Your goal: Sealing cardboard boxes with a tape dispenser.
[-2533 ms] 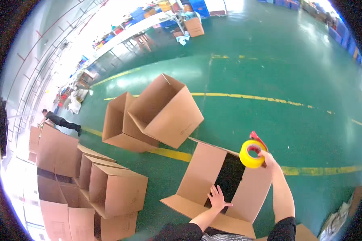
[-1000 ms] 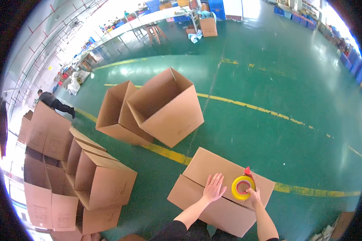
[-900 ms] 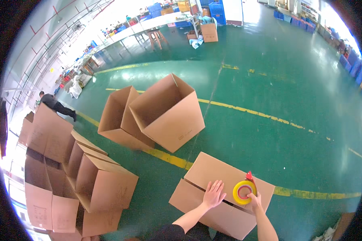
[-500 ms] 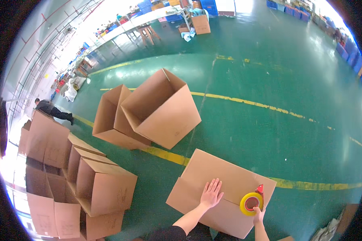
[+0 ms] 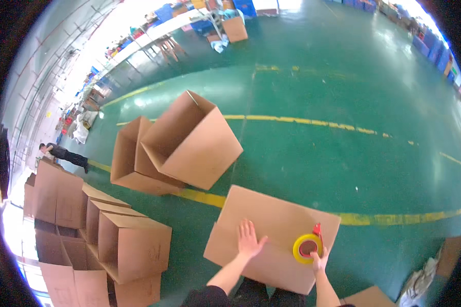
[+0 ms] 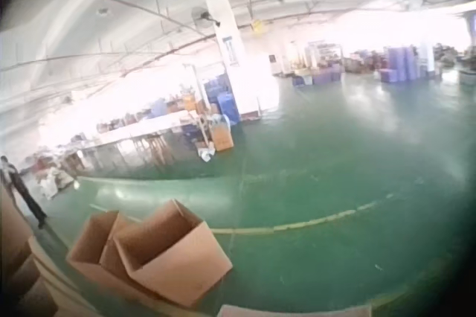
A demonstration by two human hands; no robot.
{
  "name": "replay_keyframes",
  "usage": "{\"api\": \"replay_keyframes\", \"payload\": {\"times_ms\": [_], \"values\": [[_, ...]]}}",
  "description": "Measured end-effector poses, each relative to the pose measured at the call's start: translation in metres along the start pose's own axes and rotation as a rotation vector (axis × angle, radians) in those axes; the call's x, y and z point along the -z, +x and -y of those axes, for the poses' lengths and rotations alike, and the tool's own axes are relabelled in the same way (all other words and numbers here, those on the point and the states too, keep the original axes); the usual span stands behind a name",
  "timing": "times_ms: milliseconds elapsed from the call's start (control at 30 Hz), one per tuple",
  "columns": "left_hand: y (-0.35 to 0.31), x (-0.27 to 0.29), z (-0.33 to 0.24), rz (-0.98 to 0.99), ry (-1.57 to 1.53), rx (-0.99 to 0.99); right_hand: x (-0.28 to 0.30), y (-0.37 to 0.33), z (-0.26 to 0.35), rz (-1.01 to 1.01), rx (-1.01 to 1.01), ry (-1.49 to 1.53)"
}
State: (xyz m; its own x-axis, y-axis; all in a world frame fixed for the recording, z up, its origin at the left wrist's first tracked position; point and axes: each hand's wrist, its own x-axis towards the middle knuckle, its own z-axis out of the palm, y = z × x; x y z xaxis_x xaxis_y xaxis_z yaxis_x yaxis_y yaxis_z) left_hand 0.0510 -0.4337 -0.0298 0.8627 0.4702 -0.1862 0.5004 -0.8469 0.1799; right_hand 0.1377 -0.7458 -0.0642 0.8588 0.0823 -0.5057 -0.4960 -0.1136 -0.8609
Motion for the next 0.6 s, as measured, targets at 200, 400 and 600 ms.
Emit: {"api": "replay_keyframes", "payload": {"times_ms": [200, 400, 600], "values": [[0.010, 0.031, 0.074, -0.053, 0.027, 0.065, -0.031, -0.010, 0.050, -0.028, 0.023, -0.056], [0.017, -0.005, 0.058, -0.017, 0.108, 0.057, -0.002, 0.000, 0.009, 0.020, 0.155, -0.045], [0.012, -0.011, 0.072, -0.149, 0.065, 0.018, -0.015, -0.005, -0.004, -0.077, 0.109, 0.003]]}}
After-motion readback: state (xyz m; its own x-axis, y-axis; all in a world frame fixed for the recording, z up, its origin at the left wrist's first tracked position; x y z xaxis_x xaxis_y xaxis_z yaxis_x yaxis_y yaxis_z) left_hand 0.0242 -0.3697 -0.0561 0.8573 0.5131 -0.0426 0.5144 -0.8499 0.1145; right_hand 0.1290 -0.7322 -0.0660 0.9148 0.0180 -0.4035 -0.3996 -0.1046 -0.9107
